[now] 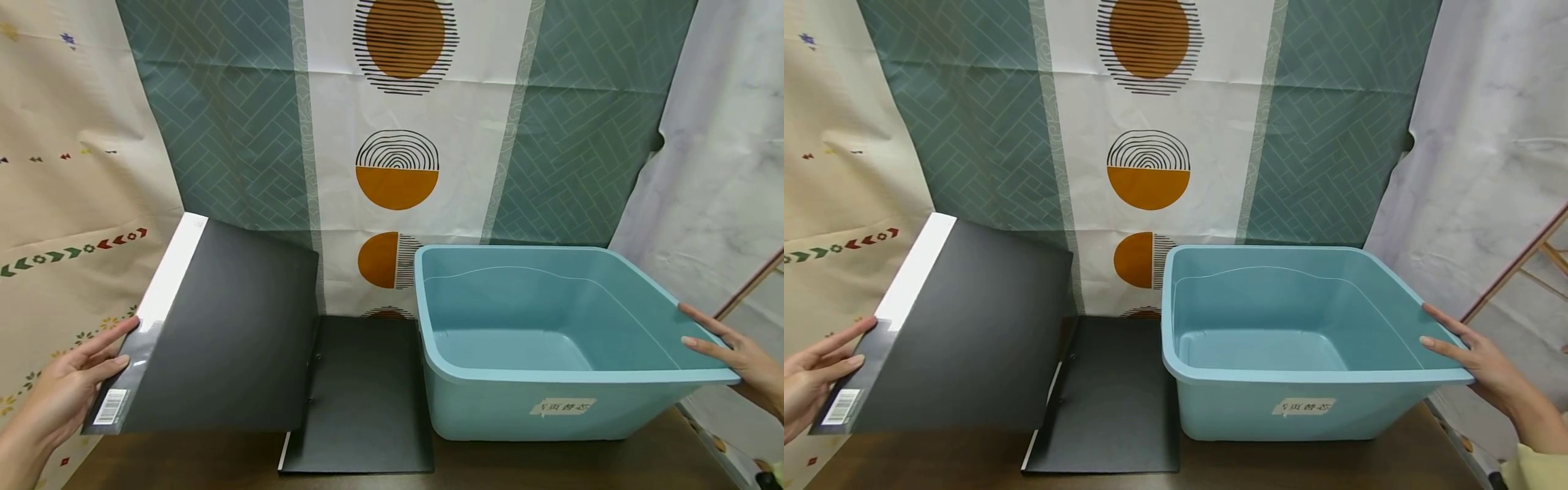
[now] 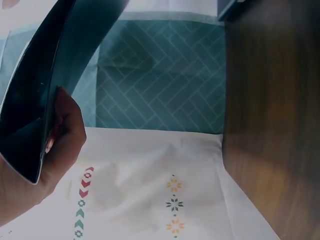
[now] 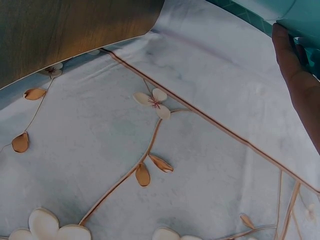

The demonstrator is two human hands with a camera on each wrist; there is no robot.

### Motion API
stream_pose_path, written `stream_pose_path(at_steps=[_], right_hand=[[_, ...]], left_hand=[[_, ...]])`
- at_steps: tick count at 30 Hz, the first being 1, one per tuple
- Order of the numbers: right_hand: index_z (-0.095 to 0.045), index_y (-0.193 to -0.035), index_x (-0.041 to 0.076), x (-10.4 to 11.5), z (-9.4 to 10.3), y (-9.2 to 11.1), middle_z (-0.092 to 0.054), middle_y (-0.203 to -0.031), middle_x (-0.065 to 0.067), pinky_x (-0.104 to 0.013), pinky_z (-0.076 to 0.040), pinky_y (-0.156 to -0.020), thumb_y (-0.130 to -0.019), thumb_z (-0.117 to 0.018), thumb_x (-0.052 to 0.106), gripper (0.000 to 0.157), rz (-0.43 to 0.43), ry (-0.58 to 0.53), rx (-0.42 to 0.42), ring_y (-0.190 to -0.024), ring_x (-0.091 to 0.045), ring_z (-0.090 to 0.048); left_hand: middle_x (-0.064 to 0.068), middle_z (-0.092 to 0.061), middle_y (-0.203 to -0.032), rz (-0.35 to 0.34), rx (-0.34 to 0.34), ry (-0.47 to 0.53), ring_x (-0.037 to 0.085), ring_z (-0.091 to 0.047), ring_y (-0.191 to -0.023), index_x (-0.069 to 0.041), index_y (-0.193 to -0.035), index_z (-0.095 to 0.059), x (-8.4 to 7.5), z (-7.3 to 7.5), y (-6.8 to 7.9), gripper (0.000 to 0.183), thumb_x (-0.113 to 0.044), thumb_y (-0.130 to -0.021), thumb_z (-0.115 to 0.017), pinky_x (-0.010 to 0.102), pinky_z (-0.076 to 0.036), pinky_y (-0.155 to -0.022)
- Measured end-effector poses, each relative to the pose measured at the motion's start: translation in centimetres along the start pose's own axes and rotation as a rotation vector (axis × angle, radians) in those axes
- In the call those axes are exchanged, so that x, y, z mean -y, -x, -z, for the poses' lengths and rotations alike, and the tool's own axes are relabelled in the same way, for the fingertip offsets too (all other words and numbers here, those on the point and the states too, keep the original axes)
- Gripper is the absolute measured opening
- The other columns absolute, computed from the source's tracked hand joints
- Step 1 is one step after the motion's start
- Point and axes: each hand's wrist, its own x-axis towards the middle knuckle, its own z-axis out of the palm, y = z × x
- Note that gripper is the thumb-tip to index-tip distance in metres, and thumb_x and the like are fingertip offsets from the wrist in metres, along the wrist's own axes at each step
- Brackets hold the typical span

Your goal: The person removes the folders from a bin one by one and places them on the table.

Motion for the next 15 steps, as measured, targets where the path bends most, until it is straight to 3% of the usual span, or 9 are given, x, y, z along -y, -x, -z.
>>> stream_pose_path(at_steps=[1, 2, 4, 6, 8, 12, 15], right_hand=[[0.013, -0.142, 0.037, 0.0, 0.0, 0.0, 0.033, -0.143, -0.005, -0.058, -0.043, -0.069, -0.099, -0.039, 0.023, 0.068, -0.003, -0.003, 0.006, -0.115, -0.067, -0.003], [0.013, -0.142, 0.036, -0.1, 0.1, -0.1, 0.033, -0.143, -0.005, -0.057, -0.043, -0.068, -0.099, -0.039, 0.023, 0.068, -0.003, 0.003, 0.005, -0.114, -0.067, -0.003], [0.013, -0.142, 0.036, -0.1, 0.1, -0.1, 0.033, -0.143, -0.004, -0.058, -0.043, -0.069, -0.099, -0.039, 0.023, 0.068, -0.003, 0.004, 0.007, -0.113, -0.068, -0.005], [0.013, -0.142, 0.035, 0.1, 0.0, -0.1, 0.033, -0.143, -0.008, -0.059, -0.043, -0.069, -0.099, -0.038, 0.023, 0.068, -0.004, 0.003, 0.011, -0.113, -0.068, -0.006], [0.014, -0.142, 0.035, 0.3, 0.0, 0.0, 0.033, -0.143, -0.012, -0.059, -0.043, -0.070, -0.099, -0.038, 0.022, 0.068, -0.007, 0.007, 0.012, -0.111, -0.069, -0.010], [0.015, -0.141, 0.037, 0.4, 0.0, -0.1, 0.032, -0.140, -0.022, -0.060, -0.043, -0.072, -0.099, -0.038, 0.023, 0.069, -0.022, -0.010, 0.025, -0.109, -0.070, -0.013], [0.015, -0.140, 0.038, 0.3, 0.1, -0.3, 0.031, -0.141, -0.022, -0.060, -0.043, -0.071, -0.099, -0.039, 0.023, 0.069, -0.024, -0.009, 0.022, -0.109, -0.070, -0.013]], left_hand=[[-0.022, -0.039, -0.129, 0.008, -0.010, -0.026, -0.005, -0.040, -0.115, -0.028, -0.144, -0.023, 0.1, 0.0, 0.1, 0.056, -0.006, -0.096, -0.042, 0.015, -0.037, -0.091], [-0.021, -0.041, -0.129, 0.005, -0.010, -0.025, -0.005, -0.043, -0.111, -0.027, -0.144, -0.024, 0.2, 0.1, 0.1, 0.056, -0.005, -0.096, -0.042, 0.015, -0.041, -0.085], [-0.022, -0.034, -0.133, -0.004, -0.017, -0.076, -0.009, -0.039, -0.111, -0.026, -0.144, -0.025, 0.4, 0.2, 0.2, 0.056, -0.005, -0.096, -0.042, 0.011, -0.038, -0.085], [-0.024, -0.022, -0.140, 0.001, -0.025, -0.150, -0.009, -0.024, -0.121, -0.028, -0.145, -0.021, 0.7, 0.2, 0.3, 0.055, -0.009, -0.097, -0.041, 0.008, -0.026, -0.092], [-0.025, -0.021, -0.140, -0.002, -0.024, -0.184, -0.008, -0.022, -0.123, -0.028, -0.145, -0.020, 1.0, 0.3, 0.4, 0.055, -0.010, -0.097, -0.040, 0.011, -0.025, -0.095], [-0.030, -0.014, -0.139, 0.009, -0.035, -0.254, -0.007, 0.001, -0.127, -0.029, -0.146, -0.014, 1.4, 0.1, 0.7, 0.054, -0.014, -0.099, -0.037, 0.009, 0.002, -0.099], [-0.031, -0.015, -0.138, 0.019, -0.057, -0.318, -0.007, -0.004, -0.126, -0.030, -0.145, -0.015, 1.6, 0.1, 0.8, 0.054, -0.015, -0.099, -0.038, 0.004, -0.006, -0.093]])
